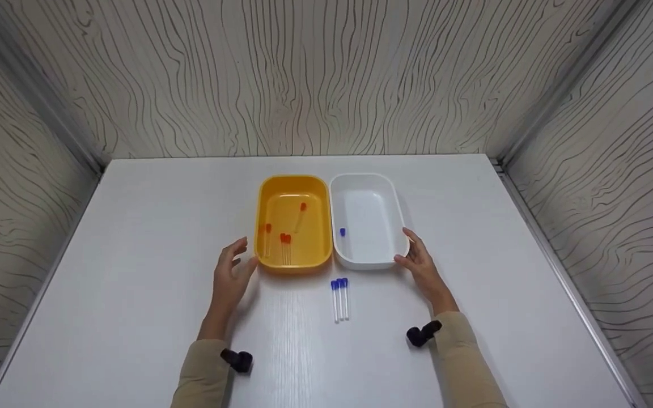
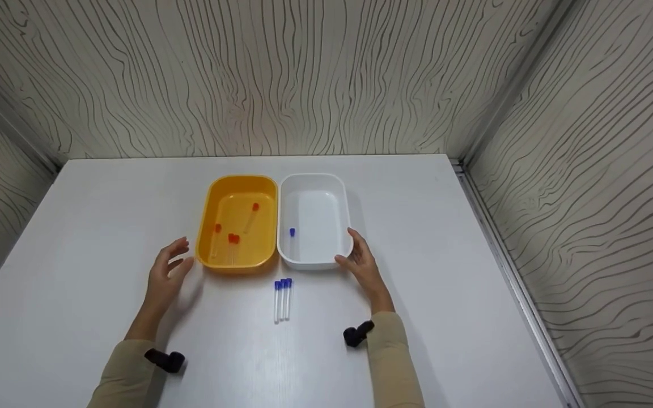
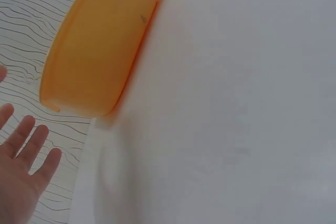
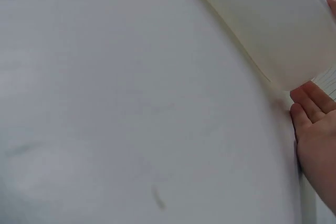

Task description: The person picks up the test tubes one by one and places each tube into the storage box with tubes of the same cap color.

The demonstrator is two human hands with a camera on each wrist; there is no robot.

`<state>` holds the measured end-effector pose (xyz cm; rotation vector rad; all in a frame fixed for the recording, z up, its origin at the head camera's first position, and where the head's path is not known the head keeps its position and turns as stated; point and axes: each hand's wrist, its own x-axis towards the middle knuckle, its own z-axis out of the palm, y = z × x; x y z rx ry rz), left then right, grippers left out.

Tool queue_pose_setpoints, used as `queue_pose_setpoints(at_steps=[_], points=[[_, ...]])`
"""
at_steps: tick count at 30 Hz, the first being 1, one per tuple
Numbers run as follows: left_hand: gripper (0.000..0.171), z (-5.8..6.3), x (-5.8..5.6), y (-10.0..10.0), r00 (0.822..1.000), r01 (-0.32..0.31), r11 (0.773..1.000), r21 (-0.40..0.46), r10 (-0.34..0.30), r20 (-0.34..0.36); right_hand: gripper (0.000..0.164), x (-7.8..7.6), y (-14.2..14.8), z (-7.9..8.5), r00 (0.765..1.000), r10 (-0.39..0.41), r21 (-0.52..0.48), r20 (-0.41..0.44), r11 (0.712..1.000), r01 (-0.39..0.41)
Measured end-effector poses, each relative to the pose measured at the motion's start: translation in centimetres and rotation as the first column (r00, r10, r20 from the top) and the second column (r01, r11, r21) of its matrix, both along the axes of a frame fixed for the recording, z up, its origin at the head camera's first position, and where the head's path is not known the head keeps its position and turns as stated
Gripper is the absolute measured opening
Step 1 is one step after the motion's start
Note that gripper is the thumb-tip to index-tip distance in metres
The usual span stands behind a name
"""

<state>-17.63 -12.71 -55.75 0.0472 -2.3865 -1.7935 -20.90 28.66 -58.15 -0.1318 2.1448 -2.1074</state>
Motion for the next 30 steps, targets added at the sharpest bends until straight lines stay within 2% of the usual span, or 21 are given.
queue_pose_setpoints(at_steps=[2,3,6,9,12,15,19,23,30], points=[[0.046,0.1,0.6,0.0,1.0,-0.008,0.999,-0.048,0.007,-0.029,0.072,-0.1,0.1,0.1,1.0,0.011,-0.004,0.013,1.0,-0.011],[0.045,-0.4,0.7,-0.1,0.999,-0.009,0.997,-0.078,0.005,-0.053,0.071,-0.1,0.1,0.1,1.0,0.011,-0.004,0.019,1.0,-0.011],[0.039,-0.5,1.5,0.1,0.995,0.009,0.989,-0.147,-0.023,-0.098,0.068,-0.3,0.1,0.2,1.0,0.009,-0.008,0.029,1.0,-0.008],[0.035,-0.6,2.2,0.3,0.985,0.064,0.977,-0.205,-0.094,-0.141,0.068,-0.4,0.1,0.2,1.0,0.014,-0.017,0.026,1.0,-0.014],[0.033,-0.8,2.7,0.4,0.964,0.162,0.952,-0.261,-0.21,-0.166,0.068,-0.4,0.0,0.4,0.999,0.029,-0.006,0.02,1.0,-0.029],[0.037,-0.9,3.1,0.6,0.93,0.282,0.903,-0.325,-0.341,-0.139,0.067,-0.6,0.0,0.7,1.0,0.022,0.041,0.017,0.999,-0.023],[0.046,-0.8,3.3,1.6,0.887,0.403,0.814,-0.418,-0.46,-0.042,0.064,-0.7,0.3,0.9,1.0,0.019,0.094,-0.012,0.995,-0.018],[0.057,-0.6,3.2,3.2,0.864,0.45,0.748,-0.488,-0.502,0.027,0.066,-0.7,0.5,0.6,0.999,0.038,0.071,-0.01,0.997,-0.037],[0.075,-0.3,2.8,6.1,0.848,0.499,0.67,-0.549,-0.508,0.15,0.071,-0.5,0.4,0.5,0.999,0.051,0.005,0.015,0.999,-0.051]])
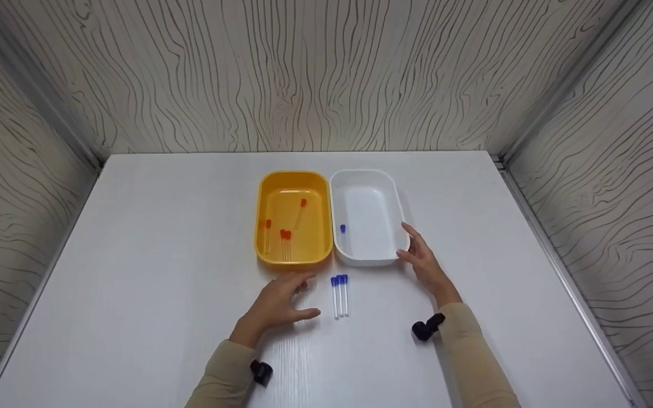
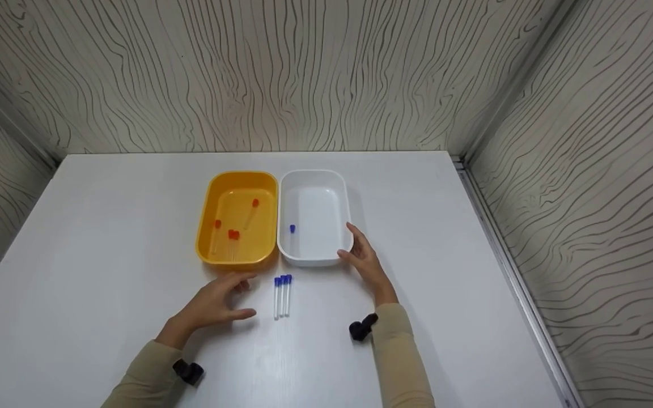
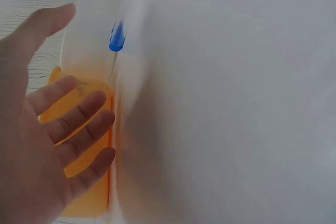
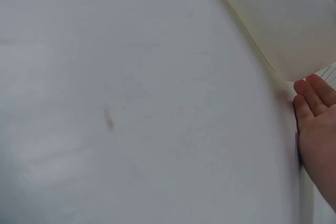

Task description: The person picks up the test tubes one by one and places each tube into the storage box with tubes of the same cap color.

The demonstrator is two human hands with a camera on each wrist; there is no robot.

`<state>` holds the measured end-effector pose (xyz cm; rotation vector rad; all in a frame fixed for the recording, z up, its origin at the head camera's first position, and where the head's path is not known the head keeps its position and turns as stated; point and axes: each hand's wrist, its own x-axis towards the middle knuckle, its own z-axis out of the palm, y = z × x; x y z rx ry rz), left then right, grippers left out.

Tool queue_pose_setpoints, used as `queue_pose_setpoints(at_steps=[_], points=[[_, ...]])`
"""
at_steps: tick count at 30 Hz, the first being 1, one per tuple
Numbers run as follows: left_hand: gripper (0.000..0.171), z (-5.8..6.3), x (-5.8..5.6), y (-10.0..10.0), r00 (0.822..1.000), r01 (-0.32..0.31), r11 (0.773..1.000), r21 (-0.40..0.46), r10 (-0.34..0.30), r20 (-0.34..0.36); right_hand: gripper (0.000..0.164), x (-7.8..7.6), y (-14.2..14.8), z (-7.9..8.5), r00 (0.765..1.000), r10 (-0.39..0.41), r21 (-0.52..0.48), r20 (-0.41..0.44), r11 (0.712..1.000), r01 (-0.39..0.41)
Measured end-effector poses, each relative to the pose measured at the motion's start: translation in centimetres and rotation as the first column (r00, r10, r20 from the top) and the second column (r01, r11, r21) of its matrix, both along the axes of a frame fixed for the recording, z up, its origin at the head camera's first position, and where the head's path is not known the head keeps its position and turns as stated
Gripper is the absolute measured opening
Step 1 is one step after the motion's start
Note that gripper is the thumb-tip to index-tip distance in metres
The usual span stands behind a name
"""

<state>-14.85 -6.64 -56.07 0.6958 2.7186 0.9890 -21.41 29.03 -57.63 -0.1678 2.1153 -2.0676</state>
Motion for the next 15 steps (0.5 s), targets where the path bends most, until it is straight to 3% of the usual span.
queue_pose_setpoints(at_steps=[6,15], points=[[0.082,0.1,-0.3,1.7,0.998,0.031,0.991,-0.133,-0.039,-0.055,0.071,-0.2,0.0,-0.1,1.0,0.018,-0.034,0.018,0.999,-0.018],[0.091,-0.2,-0.1,3.7,0.986,0.035,0.965,-0.261,-0.076,-0.148,0.07,-0.2,0.1,-0.2,0.999,0.003,-0.001,0.04,1.0,-0.003]])
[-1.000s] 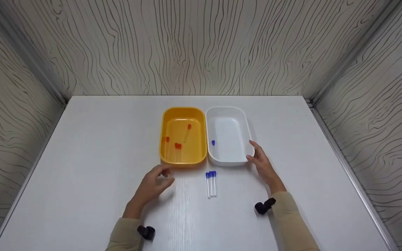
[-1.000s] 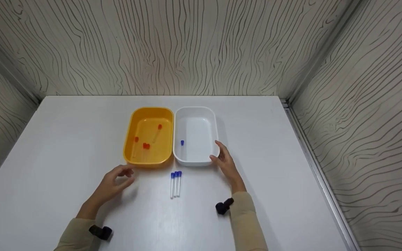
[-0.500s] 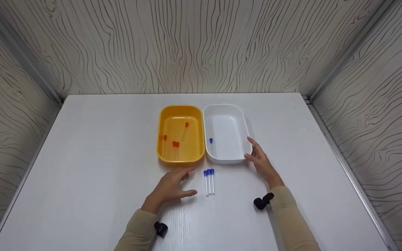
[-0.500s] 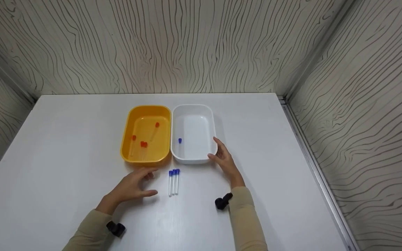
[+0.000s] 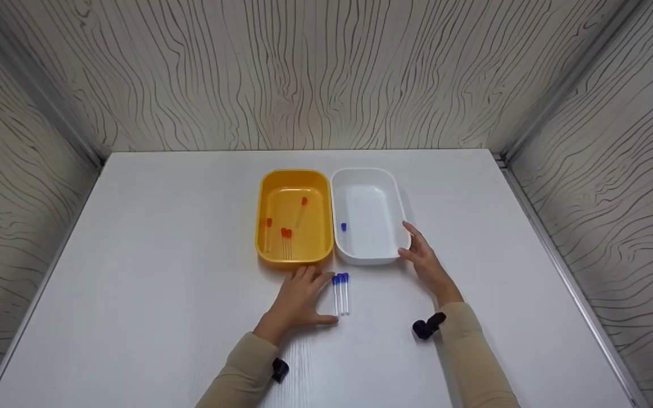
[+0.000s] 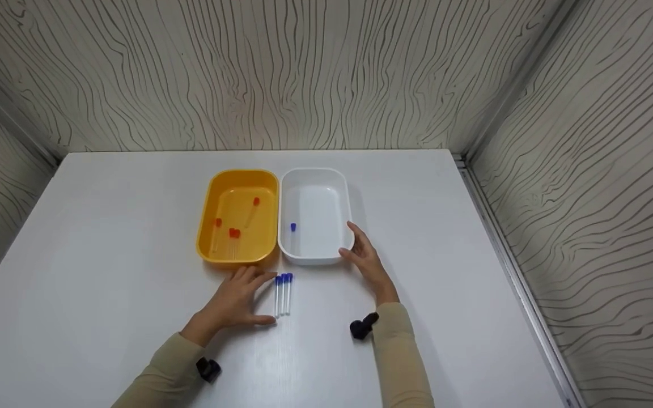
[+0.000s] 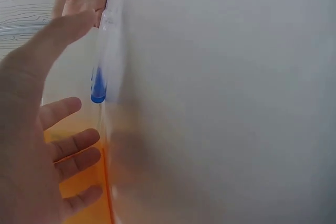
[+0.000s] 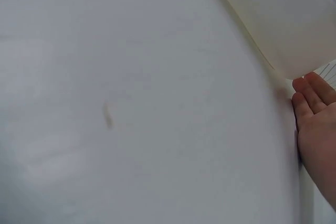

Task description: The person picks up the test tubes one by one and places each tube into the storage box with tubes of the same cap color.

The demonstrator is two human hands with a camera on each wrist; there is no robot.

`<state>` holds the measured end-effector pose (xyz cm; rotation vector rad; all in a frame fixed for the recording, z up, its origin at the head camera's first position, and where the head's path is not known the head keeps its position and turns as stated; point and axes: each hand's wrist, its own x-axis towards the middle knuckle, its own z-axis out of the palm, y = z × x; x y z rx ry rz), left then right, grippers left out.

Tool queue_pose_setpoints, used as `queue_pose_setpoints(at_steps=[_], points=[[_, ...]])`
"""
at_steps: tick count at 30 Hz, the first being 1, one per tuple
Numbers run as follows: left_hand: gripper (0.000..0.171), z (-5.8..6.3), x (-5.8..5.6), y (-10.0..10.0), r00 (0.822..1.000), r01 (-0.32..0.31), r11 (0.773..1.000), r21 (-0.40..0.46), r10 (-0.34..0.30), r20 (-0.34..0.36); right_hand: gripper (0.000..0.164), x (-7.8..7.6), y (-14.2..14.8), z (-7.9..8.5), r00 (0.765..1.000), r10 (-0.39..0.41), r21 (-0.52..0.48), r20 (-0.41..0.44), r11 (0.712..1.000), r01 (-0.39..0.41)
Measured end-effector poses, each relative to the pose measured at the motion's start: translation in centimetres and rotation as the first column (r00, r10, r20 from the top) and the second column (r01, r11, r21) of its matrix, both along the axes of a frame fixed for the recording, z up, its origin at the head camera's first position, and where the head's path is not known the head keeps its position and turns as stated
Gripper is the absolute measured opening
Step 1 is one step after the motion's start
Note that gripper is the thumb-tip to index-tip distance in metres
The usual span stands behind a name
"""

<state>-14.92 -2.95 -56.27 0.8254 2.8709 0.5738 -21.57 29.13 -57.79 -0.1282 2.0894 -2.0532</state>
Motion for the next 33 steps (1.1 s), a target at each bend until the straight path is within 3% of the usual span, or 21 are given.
queue_pose_setpoints(at_steps=[15,27,33], points=[[0.1,-0.1,-0.1,1.5,0.996,-0.044,0.995,-0.085,0.051,0.075,0.07,-0.2,0.3,-0.2,1.0,0.016,0.031,-0.004,0.999,-0.016],[0.094,0.3,0.0,1.4,0.997,-0.05,0.994,-0.092,0.055,0.059,0.07,-0.2,0.2,-0.1,1.0,0.025,0.034,-0.001,0.999,-0.025],[0.096,1.0,0.0,1.3,1.0,-0.022,0.993,-0.112,0.023,0.009,0.07,-0.1,0.3,0.0,1.0,0.02,0.03,0.011,0.999,-0.02]])
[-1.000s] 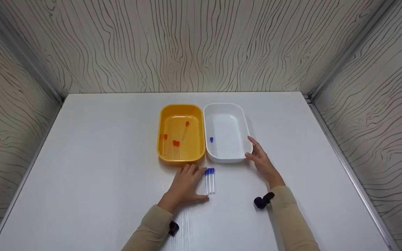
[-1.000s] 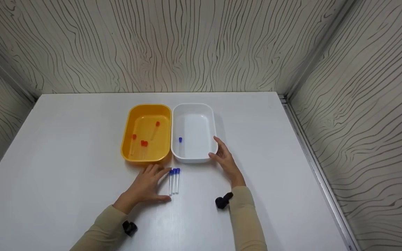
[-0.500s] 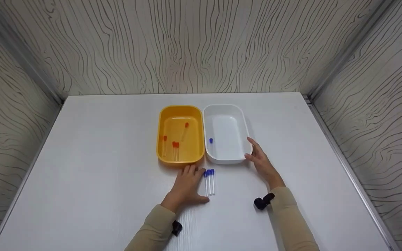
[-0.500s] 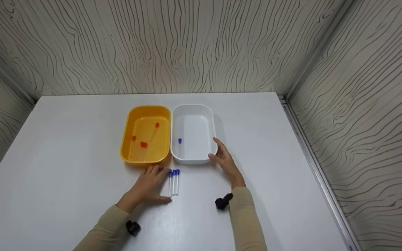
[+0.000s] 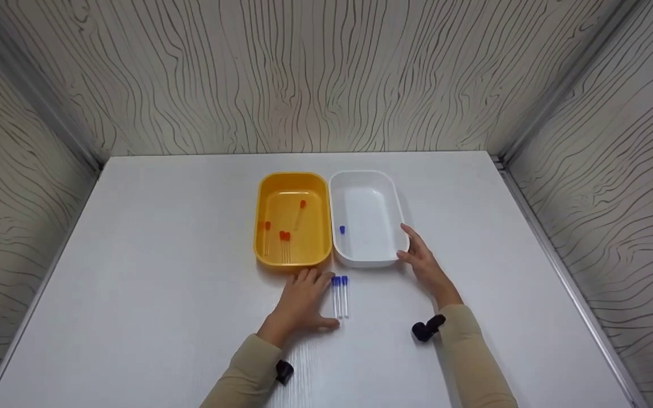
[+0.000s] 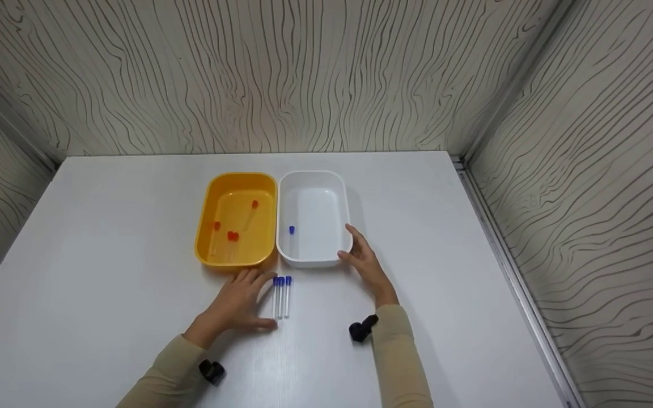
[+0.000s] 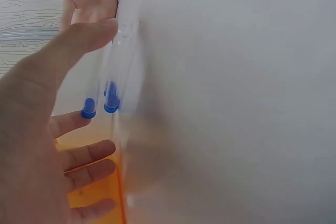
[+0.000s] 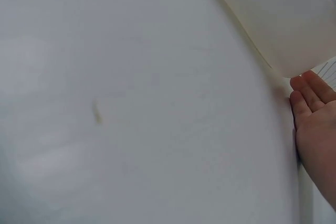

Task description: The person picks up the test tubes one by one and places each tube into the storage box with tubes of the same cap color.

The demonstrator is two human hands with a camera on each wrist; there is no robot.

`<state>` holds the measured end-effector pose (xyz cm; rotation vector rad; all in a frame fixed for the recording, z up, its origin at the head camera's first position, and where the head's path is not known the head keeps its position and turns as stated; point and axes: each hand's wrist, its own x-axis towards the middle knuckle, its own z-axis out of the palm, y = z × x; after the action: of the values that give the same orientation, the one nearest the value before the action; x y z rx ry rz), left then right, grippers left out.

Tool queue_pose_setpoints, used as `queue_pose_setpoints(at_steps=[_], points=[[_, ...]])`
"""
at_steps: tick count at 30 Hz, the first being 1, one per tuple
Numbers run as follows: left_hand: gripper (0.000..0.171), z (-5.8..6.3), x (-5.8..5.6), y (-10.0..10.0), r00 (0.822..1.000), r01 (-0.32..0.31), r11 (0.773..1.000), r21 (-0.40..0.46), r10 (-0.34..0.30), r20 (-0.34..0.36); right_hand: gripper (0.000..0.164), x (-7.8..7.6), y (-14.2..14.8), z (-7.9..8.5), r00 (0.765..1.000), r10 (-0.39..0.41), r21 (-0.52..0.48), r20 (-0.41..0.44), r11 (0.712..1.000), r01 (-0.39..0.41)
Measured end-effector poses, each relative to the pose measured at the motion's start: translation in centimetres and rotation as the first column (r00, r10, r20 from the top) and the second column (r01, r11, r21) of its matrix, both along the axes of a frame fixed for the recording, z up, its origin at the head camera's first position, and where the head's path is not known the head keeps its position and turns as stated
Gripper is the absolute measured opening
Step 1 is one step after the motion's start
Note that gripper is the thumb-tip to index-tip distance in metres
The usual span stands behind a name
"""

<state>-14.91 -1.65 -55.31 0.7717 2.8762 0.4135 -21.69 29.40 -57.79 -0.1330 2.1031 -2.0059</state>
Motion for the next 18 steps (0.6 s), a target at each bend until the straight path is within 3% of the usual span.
queue_pose_setpoints(at_steps=[5,11,18], points=[[0.096,0.7,0.0,0.0,1.0,0.025,1.0,-0.007,-0.025,0.014,0.07,0.1,0.0,0.0,1.0,-0.002,0.01,0.007,1.0,0.002],[0.097,2.4,-0.1,0.0,0.997,0.041,0.997,0.063,-0.045,0.062,0.07,0.1,0.0,0.0,1.0,0.002,0.012,0.007,1.0,-0.002],[0.094,4.6,-0.7,0.2,0.996,0.082,0.993,0.079,-0.083,0.01,0.07,0.1,0.0,0.2,1.0,0.019,-0.025,0.004,1.0,-0.019]])
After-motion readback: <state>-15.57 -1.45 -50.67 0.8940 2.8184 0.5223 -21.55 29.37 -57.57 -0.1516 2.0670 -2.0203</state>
